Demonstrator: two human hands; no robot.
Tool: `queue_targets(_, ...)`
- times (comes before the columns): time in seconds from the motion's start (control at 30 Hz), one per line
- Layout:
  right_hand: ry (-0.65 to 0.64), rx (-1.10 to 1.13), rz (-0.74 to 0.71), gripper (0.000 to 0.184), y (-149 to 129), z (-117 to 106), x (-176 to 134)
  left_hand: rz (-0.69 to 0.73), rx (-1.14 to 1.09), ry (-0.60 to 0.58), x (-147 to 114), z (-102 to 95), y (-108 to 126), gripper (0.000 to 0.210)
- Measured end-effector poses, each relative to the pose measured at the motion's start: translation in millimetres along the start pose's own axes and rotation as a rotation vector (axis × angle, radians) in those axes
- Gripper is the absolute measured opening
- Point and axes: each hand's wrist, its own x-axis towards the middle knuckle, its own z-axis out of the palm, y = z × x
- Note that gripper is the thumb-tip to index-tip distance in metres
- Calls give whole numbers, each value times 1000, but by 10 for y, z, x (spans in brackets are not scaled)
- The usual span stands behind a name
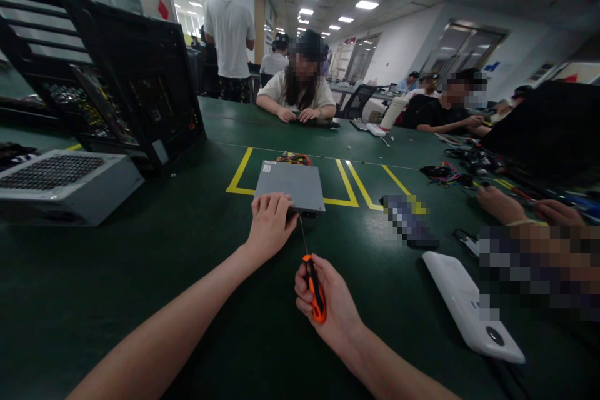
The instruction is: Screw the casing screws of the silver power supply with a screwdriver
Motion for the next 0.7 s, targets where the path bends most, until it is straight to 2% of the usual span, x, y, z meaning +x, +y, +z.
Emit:
queue_targets(0.2, -86, 54, -78, 29, -59, 36, -67, 118, -34, 40, -123, -105, -123, 23)
queue_targets(0.23, -102, 69, -92, 29, -83, 35, -69, 161, -35, -1, -150, -113, -149, 21)
queue_targets(0.3, -128, 88, -120, 29, -137, 26, -69, 243, -27, -154, -194, -104, -187, 19)
queue_targets(0.4, -140, 99, -160, 29, -225, 1, -60, 292, 34, -339, -230, -41, -195, 21)
queue_targets(0.6, -143, 75, -230, 26, -377, -43, -29, 292, 100, -337, -241, 79, -109, 24)
queue_targets(0.7, -134, -10, -193, 27, -334, -49, -2, 307, 97, -349, -240, 109, -83, 21)
